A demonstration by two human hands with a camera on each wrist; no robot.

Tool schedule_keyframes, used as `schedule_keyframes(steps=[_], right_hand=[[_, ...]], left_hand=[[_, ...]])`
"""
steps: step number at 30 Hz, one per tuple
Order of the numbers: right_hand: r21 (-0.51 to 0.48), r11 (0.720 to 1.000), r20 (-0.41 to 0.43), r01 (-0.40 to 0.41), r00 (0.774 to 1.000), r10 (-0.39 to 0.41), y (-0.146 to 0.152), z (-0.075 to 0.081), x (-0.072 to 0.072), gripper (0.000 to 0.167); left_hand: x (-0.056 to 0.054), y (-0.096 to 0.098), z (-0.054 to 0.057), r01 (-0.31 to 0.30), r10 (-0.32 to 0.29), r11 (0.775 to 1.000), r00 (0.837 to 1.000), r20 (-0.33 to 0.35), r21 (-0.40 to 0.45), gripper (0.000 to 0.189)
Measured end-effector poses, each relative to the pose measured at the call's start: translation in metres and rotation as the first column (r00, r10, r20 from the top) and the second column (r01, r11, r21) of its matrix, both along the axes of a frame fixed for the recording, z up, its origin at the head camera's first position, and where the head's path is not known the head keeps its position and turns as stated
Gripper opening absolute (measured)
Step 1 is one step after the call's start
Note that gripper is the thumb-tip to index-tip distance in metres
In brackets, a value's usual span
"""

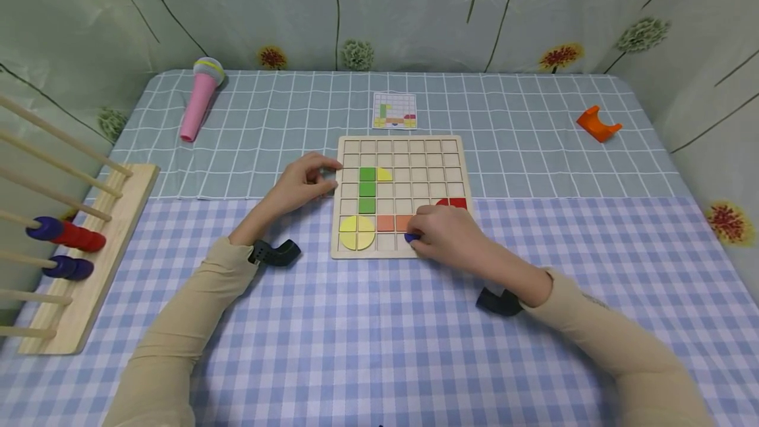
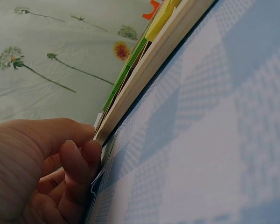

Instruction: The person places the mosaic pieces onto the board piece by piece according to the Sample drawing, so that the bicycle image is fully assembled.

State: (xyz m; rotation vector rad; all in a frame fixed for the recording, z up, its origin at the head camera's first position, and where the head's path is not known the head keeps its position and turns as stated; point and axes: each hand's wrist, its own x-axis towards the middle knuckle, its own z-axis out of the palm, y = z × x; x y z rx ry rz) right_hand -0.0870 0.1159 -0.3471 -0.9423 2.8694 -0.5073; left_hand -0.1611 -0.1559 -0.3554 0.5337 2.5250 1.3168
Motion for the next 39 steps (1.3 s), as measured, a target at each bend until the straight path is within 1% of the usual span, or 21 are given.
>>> schedule_keyframes(steps=[2, 8, 10, 19, 27, 34, 39], right_hand=[[0.01, 1.0, 0.009, -0.001, 1.0, 0.001, -0.001, 0.0, 0.0, 0.005], [0.025, 1.0, 0.032, -0.004, 0.999, 0.003, -0.003, 0.001, 0.0, 0.005], [0.025, 1.0, 0.033, -0.007, 0.999, 0.006, -0.004, 0.0, -0.001, 0.005], [0.016, 1.0, 0.002, -0.019, 1.0, 0.019, -0.003, -0.001, -0.001, 0.006], [-0.005, 0.999, -0.029, -0.038, 0.999, 0.038, -0.003, -0.002, -0.002, 0.006], [-0.039, 0.998, -0.062, -0.051, 0.997, 0.049, -0.003, -0.005, -0.003, 0.006], [-0.047, 0.997, -0.08, -0.053, 0.996, 0.049, -0.002, -0.008, -0.004, 0.007]], left_hand=[[-0.002, -0.001, -0.003, 0.002, -0.002, 1.0, 1.0, 0.001, 0.003, 0.034], [-0.015, -0.008, -0.025, 0.002, -0.002, 1.0, 1.0, -0.006, 0.023, 0.035], [-0.018, -0.009, -0.03, 0.005, -0.005, 0.999, 1.0, -0.008, 0.032, 0.035], [-0.018, -0.01, -0.03, 0.013, -0.013, 0.998, 1.0, -0.009, 0.062, 0.035], [-0.019, -0.011, -0.032, 0.021, -0.02, 0.999, 1.0, -0.024, 0.048, 0.035], [-0.017, -0.01, -0.03, 0.024, -0.022, 0.999, 0.999, -0.04, 0.041, 0.034], [-0.017, -0.011, -0.032, 0.023, -0.021, 0.999, 0.998, -0.053, 0.03, 0.035]])
